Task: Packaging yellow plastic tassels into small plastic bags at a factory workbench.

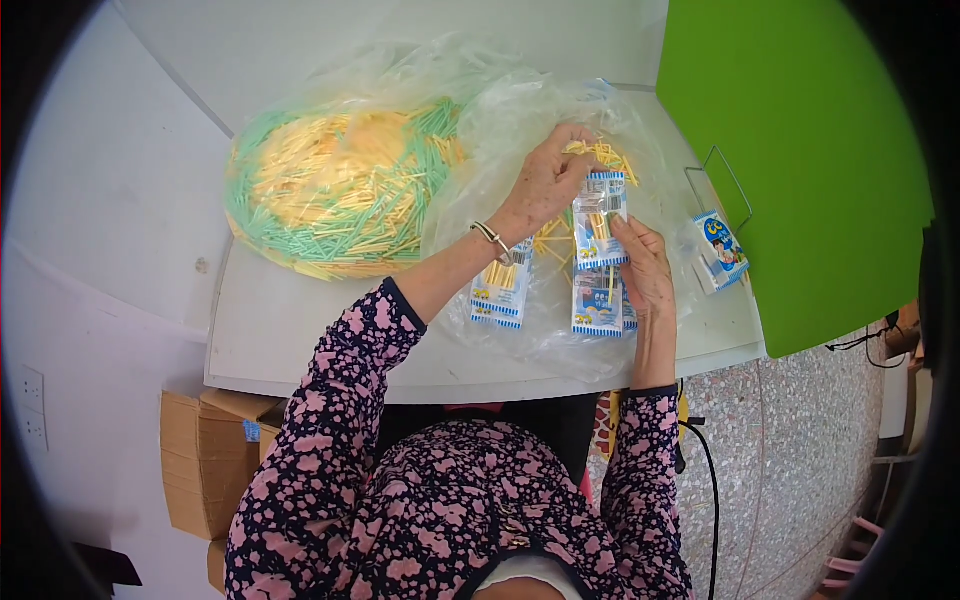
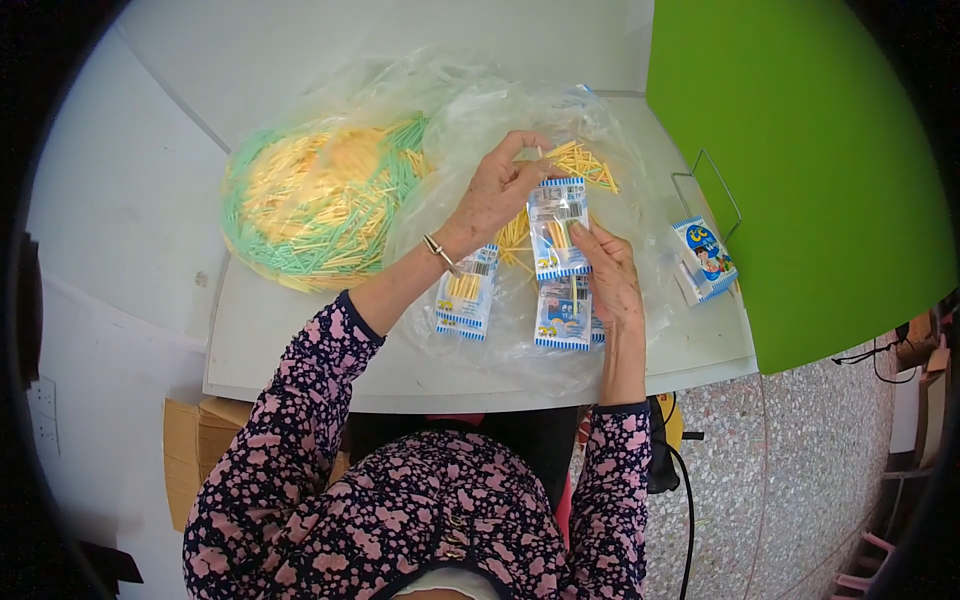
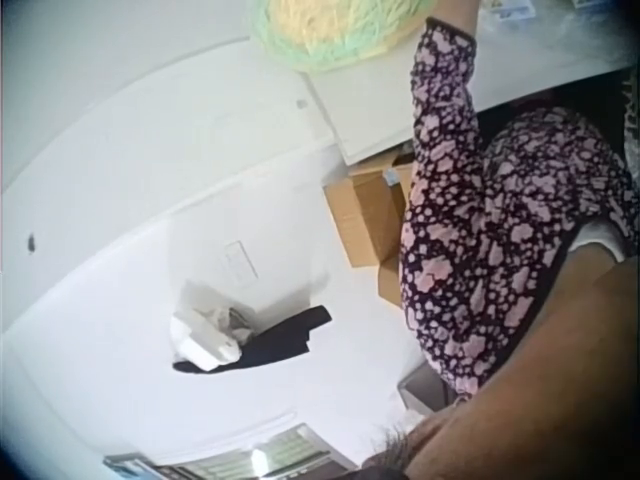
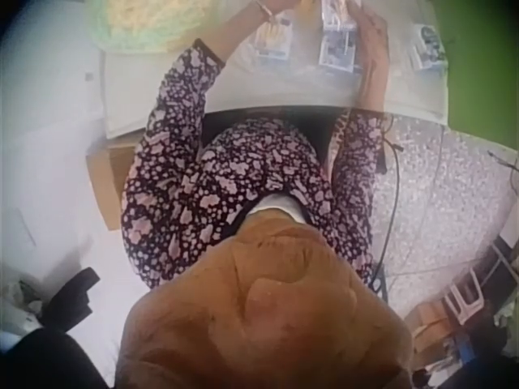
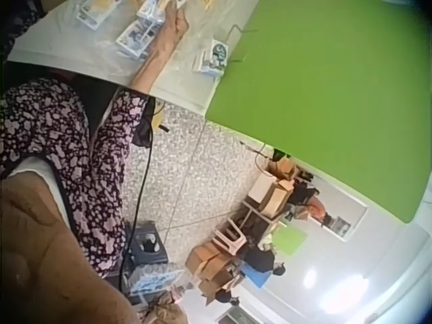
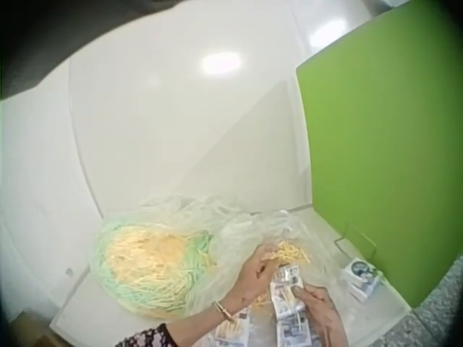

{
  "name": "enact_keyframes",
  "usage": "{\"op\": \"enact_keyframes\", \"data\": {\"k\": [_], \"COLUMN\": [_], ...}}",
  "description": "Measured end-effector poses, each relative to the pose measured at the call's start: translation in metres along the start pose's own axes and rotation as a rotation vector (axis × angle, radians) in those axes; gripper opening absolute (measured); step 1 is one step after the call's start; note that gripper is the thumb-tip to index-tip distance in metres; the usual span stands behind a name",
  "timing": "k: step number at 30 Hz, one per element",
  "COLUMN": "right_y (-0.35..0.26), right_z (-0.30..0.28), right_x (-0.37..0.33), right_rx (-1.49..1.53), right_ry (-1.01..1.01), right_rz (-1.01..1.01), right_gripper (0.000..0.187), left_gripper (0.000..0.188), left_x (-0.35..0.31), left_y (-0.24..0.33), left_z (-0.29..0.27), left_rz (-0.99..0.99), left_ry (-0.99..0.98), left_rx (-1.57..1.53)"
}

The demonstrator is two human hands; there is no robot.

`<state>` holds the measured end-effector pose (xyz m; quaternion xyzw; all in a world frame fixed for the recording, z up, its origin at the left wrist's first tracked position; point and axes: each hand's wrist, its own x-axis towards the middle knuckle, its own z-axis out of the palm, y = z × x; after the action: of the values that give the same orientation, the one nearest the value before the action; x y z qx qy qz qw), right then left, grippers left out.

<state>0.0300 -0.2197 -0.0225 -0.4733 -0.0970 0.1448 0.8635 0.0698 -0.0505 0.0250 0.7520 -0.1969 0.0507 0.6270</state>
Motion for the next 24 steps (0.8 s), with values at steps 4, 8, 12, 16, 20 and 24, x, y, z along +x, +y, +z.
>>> {"op": "enact_keyframes", "data": {"k": [4,8,12,16,20,24], "right_y": [0.000,0.003,0.002,-0.003,-0.001,-0.004], "right_z": [0.002,0.000,-0.002,-0.002,-0.013,-0.007], "right_x": [0.000,0.002,0.000,-0.002,0.002,-0.001], "right_rx": [0.005,0.020,0.033,-0.015,-0.135,-0.182], "right_ry": [-0.003,-0.003,-0.008,-0.016,-0.032,-0.002], "right_rz": [-0.003,-0.004,-0.009,0.015,0.079,0.057], "right_gripper": [0.024,0.026,0.027,0.027,0.025,0.023], "left_gripper": [0.021,0.017,0.021,0.020,0.039,0.048], "left_x": [0.000,0.000,0.000,-0.001,-0.003,-0.006], "left_y": [-0.009,-0.009,-0.001,0.002,0.008,0.002], "left_z": [0.003,0.002,-0.002,0.001,0.007,0.007], "left_rz": [0.041,0.026,-0.139,-0.058,-0.108,-0.183], "left_ry": [0.123,0.005,-0.241,-0.205,-0.150,-0.214], "left_rx": [-0.071,0.073,0.146,0.028,-0.095,-0.179]}}
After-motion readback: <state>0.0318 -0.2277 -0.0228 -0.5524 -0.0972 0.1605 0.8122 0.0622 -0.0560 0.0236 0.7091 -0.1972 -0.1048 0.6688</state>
